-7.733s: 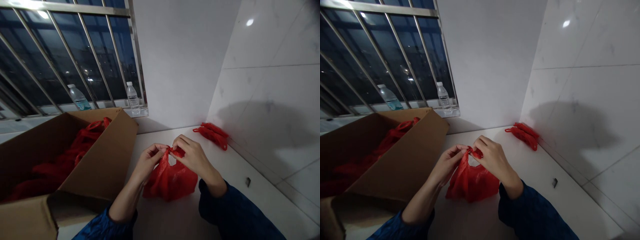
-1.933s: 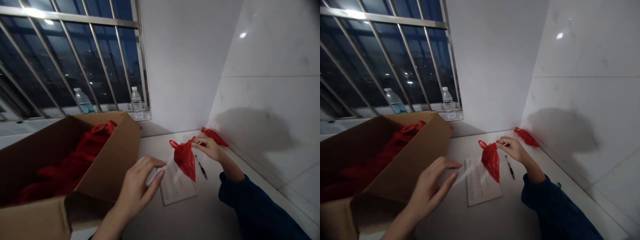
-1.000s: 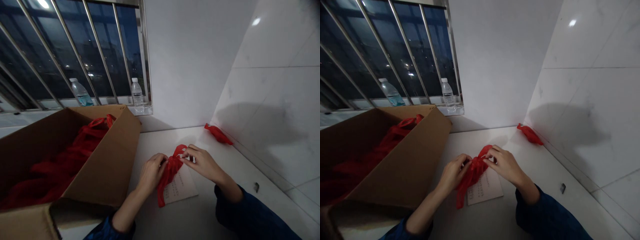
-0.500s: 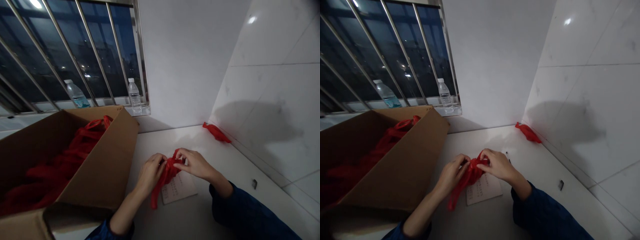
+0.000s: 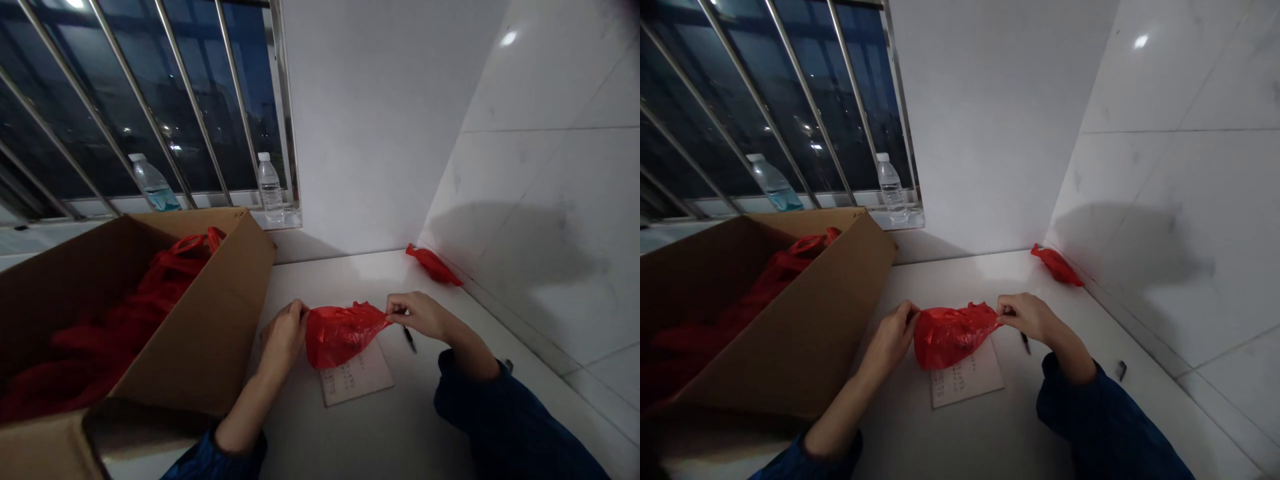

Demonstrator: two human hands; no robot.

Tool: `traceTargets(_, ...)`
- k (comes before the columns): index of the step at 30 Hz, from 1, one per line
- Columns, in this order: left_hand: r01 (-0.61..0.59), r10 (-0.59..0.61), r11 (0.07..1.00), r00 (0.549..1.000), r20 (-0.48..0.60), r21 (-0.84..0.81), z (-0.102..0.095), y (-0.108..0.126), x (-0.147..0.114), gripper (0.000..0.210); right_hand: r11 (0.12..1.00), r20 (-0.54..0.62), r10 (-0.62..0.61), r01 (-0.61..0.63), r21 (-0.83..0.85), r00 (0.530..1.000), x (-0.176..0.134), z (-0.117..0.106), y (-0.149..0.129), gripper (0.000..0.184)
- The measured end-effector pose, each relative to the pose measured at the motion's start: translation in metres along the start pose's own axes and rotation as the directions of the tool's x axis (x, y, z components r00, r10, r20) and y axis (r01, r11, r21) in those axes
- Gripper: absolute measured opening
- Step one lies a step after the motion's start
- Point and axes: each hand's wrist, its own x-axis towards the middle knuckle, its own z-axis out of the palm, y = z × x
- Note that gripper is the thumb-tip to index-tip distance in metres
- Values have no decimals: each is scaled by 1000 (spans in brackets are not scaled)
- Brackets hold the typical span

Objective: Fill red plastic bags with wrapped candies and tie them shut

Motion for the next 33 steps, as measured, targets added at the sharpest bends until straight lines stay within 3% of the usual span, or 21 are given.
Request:
traceTargets(3, -58, 60, 997, 997, -56, 44, 2, 4, -3, 16, 999, 59, 49, -48, -17, 997, 1, 6, -6, 5)
traceTargets(5, -198, 206, 977, 974, -92, 83, 5, 11, -7, 20, 998, 89, 62, -59, -32, 994, 1, 11, -13, 8)
traceTargets(8, -434, 440, 894, 897, -32, 111, 12, 22, -14, 33, 999, 90, 42, -42, -1, 995, 0, 15, -25, 21)
traceTargets(10, -500, 500, 858, 865, 29, 117, 18, 27, -15, 34, 999, 51, 19, -21, 34, 998, 0, 19, -34, 24)
traceTargets(13, -496, 494, 857, 868, 53, 141, 23, 29, -15, 19, 1000, -19, -10, 10, 9, 1000, 3, 28, -47, 20)
traceTargets(16, -463, 466, 877, 885, 2, 131, 21, 23, -13, 15, 998, -26, -41, 40, -40, 999, 7, 31, -50, 7)
traceTargets(20, -280, 274, 960, 947, -166, -13, 10, 9, -8, 16, 990, -119, -17, 0, -143, 993, 3, 16, -25, 10)
traceTargets(22, -200, 168, 971, 960, -224, -129, 6, 3, -5, 17, 972, -171, 54, -91, -219, 984, -3, 6, -8, 9)
traceTargets(24, -191, 140, 959, 961, -237, -208, 5, 2, -5, 23, 958, -173, 101, -143, -248, 980, -8, -1, 3, 9)
traceTargets(27, -312, 266, 925, 939, -219, -216, 3, 13, -12, 48, 986, -151, 78, -99, -136, 985, -12, 0, -2, 12)
traceTargets(29, -412, 382, 885, 908, -171, -216, -1, 24, -19, 59, 999, -161, 37, -42, -32, 986, -12, 3, -16, 30)
traceTargets(31, -478, 464, 842, 878, -115, -251, -8, 34, -25, 55, 1000, -224, 4, -5, -6, 975, -12, 4, -33, 45)
traceTargets(33, -515, 512, 801, 854, -95, -305, -17, 40, -30, 37, 998, -360, -53, 38, -47, 931, -15, 3, -50, 41)
